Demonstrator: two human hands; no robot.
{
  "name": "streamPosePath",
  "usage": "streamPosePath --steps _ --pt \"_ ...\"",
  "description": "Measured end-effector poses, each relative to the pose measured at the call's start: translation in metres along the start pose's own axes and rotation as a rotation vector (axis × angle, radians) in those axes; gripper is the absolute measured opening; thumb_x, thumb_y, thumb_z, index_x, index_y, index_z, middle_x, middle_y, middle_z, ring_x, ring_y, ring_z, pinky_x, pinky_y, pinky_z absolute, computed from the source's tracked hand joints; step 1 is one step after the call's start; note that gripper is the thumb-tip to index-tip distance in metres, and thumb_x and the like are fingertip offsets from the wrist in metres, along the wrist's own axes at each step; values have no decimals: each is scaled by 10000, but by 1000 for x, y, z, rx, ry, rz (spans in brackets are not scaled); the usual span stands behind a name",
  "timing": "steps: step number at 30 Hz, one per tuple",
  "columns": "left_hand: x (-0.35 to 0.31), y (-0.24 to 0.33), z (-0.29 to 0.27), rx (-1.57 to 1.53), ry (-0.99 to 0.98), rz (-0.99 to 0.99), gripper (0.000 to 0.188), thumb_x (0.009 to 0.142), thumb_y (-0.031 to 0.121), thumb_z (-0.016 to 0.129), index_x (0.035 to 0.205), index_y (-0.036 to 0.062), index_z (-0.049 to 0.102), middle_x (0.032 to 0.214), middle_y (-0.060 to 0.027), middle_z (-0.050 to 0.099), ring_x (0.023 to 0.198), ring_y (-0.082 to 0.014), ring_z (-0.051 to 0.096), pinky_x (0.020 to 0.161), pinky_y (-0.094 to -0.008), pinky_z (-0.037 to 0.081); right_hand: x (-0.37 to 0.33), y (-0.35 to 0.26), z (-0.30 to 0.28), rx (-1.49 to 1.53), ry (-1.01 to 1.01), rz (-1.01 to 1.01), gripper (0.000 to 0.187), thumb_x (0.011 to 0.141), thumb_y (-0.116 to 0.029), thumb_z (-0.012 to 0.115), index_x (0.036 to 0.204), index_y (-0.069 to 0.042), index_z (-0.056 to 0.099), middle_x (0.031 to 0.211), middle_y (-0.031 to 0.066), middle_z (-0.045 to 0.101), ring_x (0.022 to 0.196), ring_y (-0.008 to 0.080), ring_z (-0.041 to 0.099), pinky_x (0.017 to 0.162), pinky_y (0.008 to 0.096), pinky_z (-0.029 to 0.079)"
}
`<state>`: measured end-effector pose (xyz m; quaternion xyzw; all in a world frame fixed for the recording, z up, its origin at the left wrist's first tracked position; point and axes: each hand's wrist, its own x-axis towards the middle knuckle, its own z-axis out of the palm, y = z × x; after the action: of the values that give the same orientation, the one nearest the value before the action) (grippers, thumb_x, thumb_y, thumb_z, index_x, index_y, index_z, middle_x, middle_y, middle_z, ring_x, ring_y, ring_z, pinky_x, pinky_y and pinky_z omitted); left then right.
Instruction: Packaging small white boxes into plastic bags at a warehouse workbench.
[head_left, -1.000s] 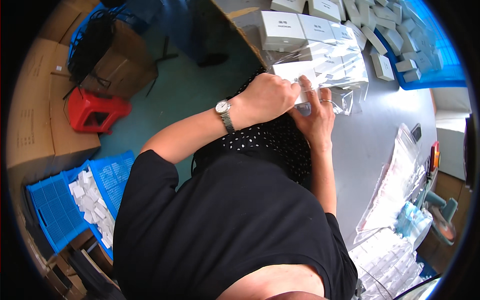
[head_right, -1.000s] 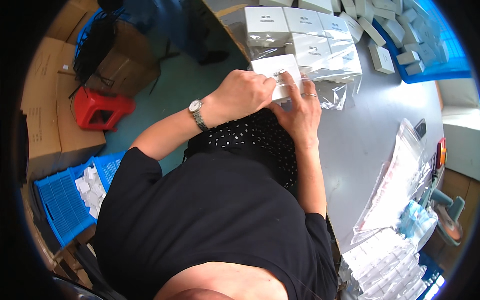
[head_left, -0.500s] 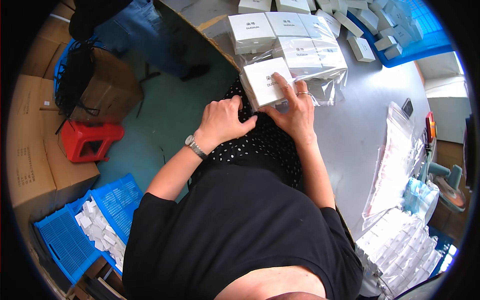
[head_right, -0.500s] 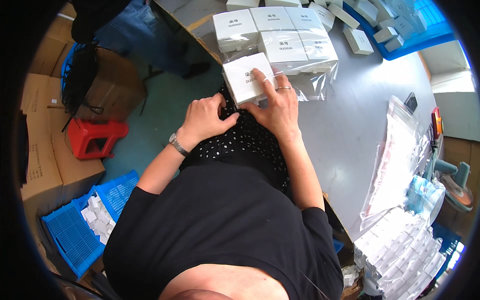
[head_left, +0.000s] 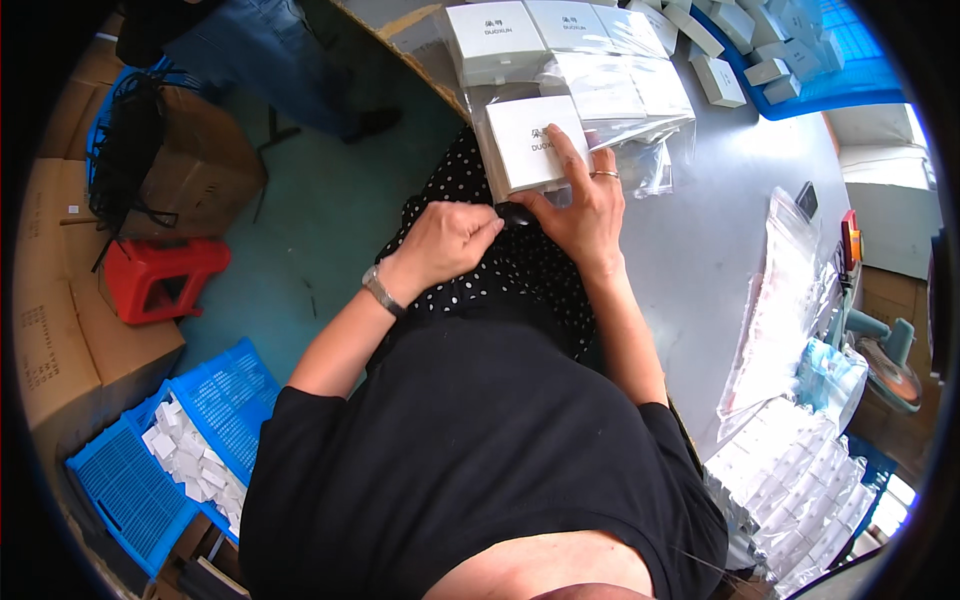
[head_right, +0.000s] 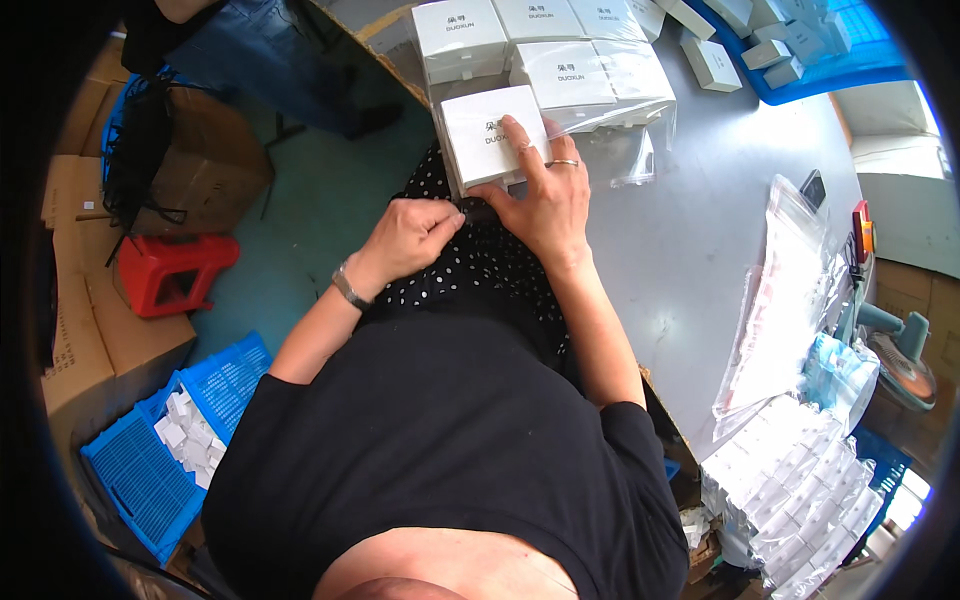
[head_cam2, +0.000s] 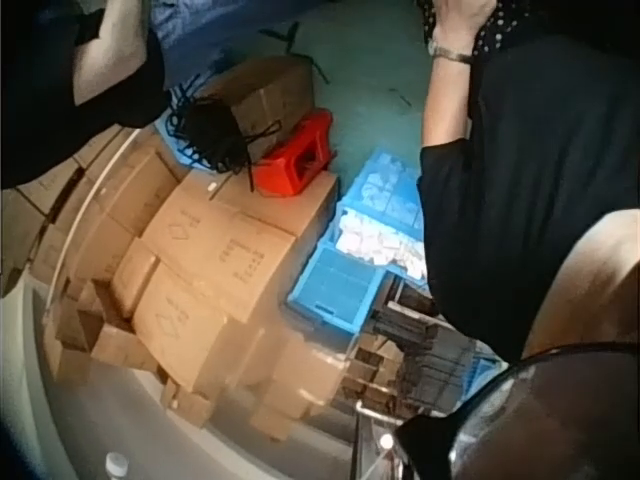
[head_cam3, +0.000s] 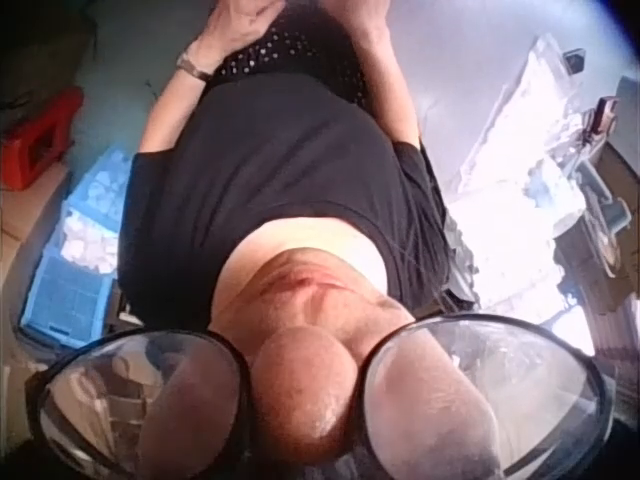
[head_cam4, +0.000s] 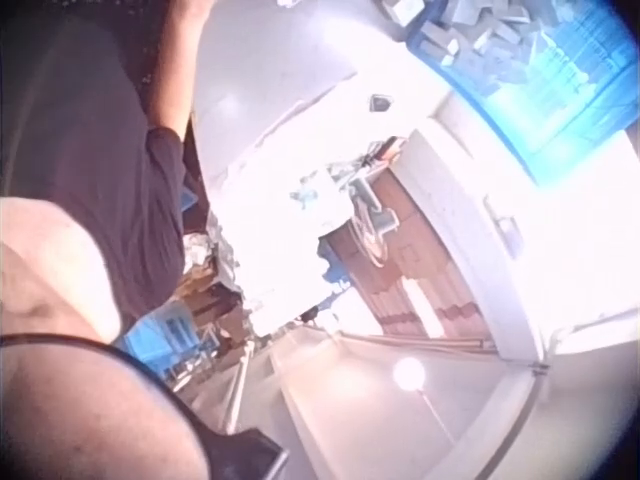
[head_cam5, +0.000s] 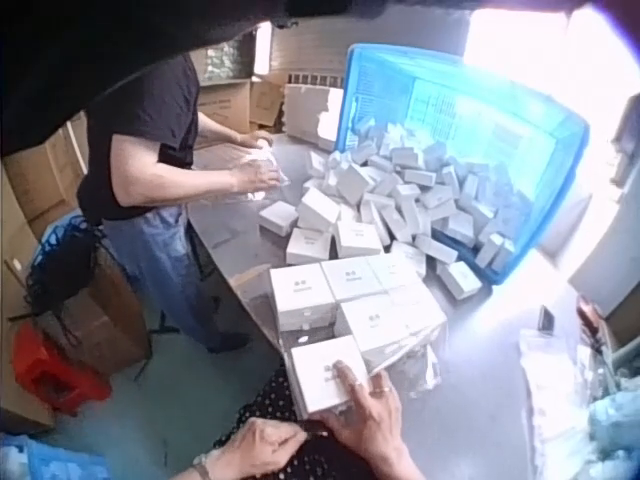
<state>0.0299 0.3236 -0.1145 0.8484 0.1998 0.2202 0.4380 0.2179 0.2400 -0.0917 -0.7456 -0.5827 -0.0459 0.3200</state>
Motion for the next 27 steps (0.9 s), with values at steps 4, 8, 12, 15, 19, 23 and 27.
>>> streamPosePath --steps 4,8,12,15,19,23,27 --pt "2 4 3 32 46 -45 190 882 109 618 732 -6 608 669 -182 599 615 -354 612 542 -394 466 4 -5 7 28 57 -9 822 599 -388 890 1328 -179 573 1250 235 543 1095 399 576 881 466 506" --pt "-5 -2 2 44 69 -39 192 881 110 619 731 -8 603 662 -180 594 599 -342 623 534 -386 467 -11 -4 13 91 124 69 929 587 -316 919 1368 -84 473 1215 246 515 1042 407 554 819 456 525" --pt "-5 4 10 -45 146 -152 169 882 108 622 756 -6 631 655 -172 610 589 -308 637 533 -361 472 -42 9 17 183 272 -43 516 677 -171 856 1112 -33 616 1108 170 599 1015 378 584 846 419 514" --pt "-6 9 16 -17 19 43 194 876 93 615 714 -5 572 645 -175 573 577 -352 589 528 -389 452 -6 -15 25 33 112 -156 111 777 -79 731 831 -41 642 817 122 649 847 350 608 779 416 495" --pt "2 12 12 -29 65 -5 191 888 108 597 722 18 570 632 -159 580 595 -351 604 546 -416 470 17 -13 37 79 12 -56 121 774 -77 706 843 -24 623 834 146 638 817 336 614 765 430 486" --pt "-15 -1 8 1 24 -51 184 893 127 607 737 32 582 619 -151 576 570 -342 597 541 -412 462 20 1 37 155 -17 -175 79 783 -111 671 767 -53 621 748 114 616 780 331 618 734 417 497" --pt "-17 -5 -1 11 4 -78 187 911 125 599 753 27 583 652 -149 592 586 -337 600 537 -394 453 33 8 4 191 -188 -207 45 761 -118 650 750 -82 626 750 111 619 781 316 630 719 419 501"
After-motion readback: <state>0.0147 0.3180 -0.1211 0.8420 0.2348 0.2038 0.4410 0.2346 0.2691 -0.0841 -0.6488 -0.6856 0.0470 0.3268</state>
